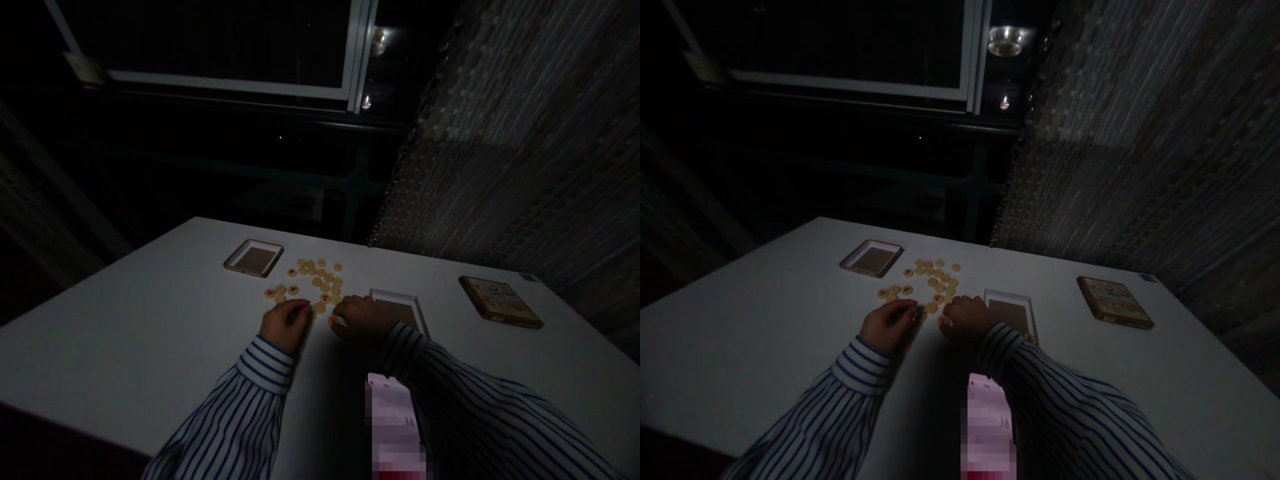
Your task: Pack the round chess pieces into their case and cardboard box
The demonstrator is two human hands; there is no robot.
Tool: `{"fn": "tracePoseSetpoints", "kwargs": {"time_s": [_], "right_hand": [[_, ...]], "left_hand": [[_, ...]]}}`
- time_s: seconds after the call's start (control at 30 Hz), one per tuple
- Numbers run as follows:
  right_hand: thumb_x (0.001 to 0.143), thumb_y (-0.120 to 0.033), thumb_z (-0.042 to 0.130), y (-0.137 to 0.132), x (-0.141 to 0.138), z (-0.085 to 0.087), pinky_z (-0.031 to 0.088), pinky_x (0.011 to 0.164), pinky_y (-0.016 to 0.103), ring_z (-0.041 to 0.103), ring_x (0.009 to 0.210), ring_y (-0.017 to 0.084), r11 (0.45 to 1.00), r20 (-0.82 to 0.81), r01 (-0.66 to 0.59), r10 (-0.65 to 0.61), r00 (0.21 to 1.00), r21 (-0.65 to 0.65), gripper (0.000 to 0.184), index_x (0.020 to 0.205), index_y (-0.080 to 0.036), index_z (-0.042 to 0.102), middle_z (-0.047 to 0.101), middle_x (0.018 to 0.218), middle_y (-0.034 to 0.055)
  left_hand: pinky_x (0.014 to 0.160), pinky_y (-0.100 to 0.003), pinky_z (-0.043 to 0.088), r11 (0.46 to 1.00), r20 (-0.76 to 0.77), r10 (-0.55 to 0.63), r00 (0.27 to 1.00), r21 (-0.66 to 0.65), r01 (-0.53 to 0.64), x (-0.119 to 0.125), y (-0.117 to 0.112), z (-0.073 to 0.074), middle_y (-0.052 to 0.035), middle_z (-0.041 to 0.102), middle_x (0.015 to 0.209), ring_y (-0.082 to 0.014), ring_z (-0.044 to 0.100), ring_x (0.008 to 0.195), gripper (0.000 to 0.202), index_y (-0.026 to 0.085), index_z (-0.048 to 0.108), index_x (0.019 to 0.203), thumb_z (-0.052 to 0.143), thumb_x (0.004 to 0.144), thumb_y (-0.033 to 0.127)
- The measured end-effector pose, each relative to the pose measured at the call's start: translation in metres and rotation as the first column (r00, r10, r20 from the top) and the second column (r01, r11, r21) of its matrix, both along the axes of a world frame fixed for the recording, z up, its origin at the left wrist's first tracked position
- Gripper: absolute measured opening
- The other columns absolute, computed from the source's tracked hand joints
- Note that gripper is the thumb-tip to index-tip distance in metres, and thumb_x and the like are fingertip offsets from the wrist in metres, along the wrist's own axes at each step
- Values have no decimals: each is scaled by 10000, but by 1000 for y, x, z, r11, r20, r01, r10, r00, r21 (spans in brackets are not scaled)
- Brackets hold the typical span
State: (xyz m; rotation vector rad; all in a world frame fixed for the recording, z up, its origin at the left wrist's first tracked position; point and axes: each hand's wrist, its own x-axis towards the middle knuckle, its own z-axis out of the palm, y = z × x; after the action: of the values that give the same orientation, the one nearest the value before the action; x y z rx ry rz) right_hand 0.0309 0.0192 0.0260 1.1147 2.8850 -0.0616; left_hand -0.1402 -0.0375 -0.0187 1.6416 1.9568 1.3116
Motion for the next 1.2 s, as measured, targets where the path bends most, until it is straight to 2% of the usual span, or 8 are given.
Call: {"fn": "tracePoseSetpoints", "kwargs": {"time_s": [0.4,0.63,0.77,0.83,0.93,1.07,1.2], "right_hand": [[810,-449,359,-1,4,8,343,746,365,533,896,229,999,-23,33,-33,999,-9,375,986,-189,564,596,964,96],[797,-339,414,-5,-2,10,328,746,330,512,913,207,1000,-53,-11,11,999,-12,262,956,-191,561,596,974,73],[776,-326,449,-11,-6,10,330,746,326,508,916,203,997,-54,-80,81,995,16,234,940,-198,556,593,973,63],[773,-337,462,-14,-7,11,328,756,329,501,936,200,995,-60,-95,96,994,23,251,968,-204,545,585,994,62],[779,-344,463,-19,-8,12,325,768,329,493,954,195,994,-75,-106,108,991,36,258,985,-209,541,579,1010,60],[789,-334,450,-24,-9,15,324,771,329,495,939,190,992,-88,-118,121,989,39,245,973,-203,546,579,1002,60],[787,-315,454,-26,-7,17,324,769,327,497,933,191,992,-111,-121,124,986,38,235,970,-201,546,586,992,56]], "left_hand": [[752,-308,478,997,5,74,997,34,-74,-4,1,0,-41,679,812,-177,617,777,255,195,658,825,503,708,360],[744,-297,479,993,38,109,993,42,-111,-8,1,0,-31,678,801,-175,618,770,250,199,658,818,501,705,358],[760,-308,474,993,34,114,993,31,-115,-12,-3,2,-47,675,823,-182,613,794,270,186,652,832,495,713,369],[766,-312,471,995,-18,89,996,55,-87,-15,-9,3,-49,672,833,-183,608,811,261,186,648,834,490,720,360],[800,-334,455,993,-203,-7,979,115,31,-20,-22,4,-55,663,881,-190,590,857,241,190,643,844,495,725,337],[830,-403,429,981,-500,-120,858,73,180,-29,-41,1,-85,620,1020,-242,545,947,272,210,643,896,530,713,376],[822,-459,411,978,-637,-151,756,13,206,-30,-49,-9,-92,572,1109,-302,479,1041,305,242,634,934,540,701,414]]}}
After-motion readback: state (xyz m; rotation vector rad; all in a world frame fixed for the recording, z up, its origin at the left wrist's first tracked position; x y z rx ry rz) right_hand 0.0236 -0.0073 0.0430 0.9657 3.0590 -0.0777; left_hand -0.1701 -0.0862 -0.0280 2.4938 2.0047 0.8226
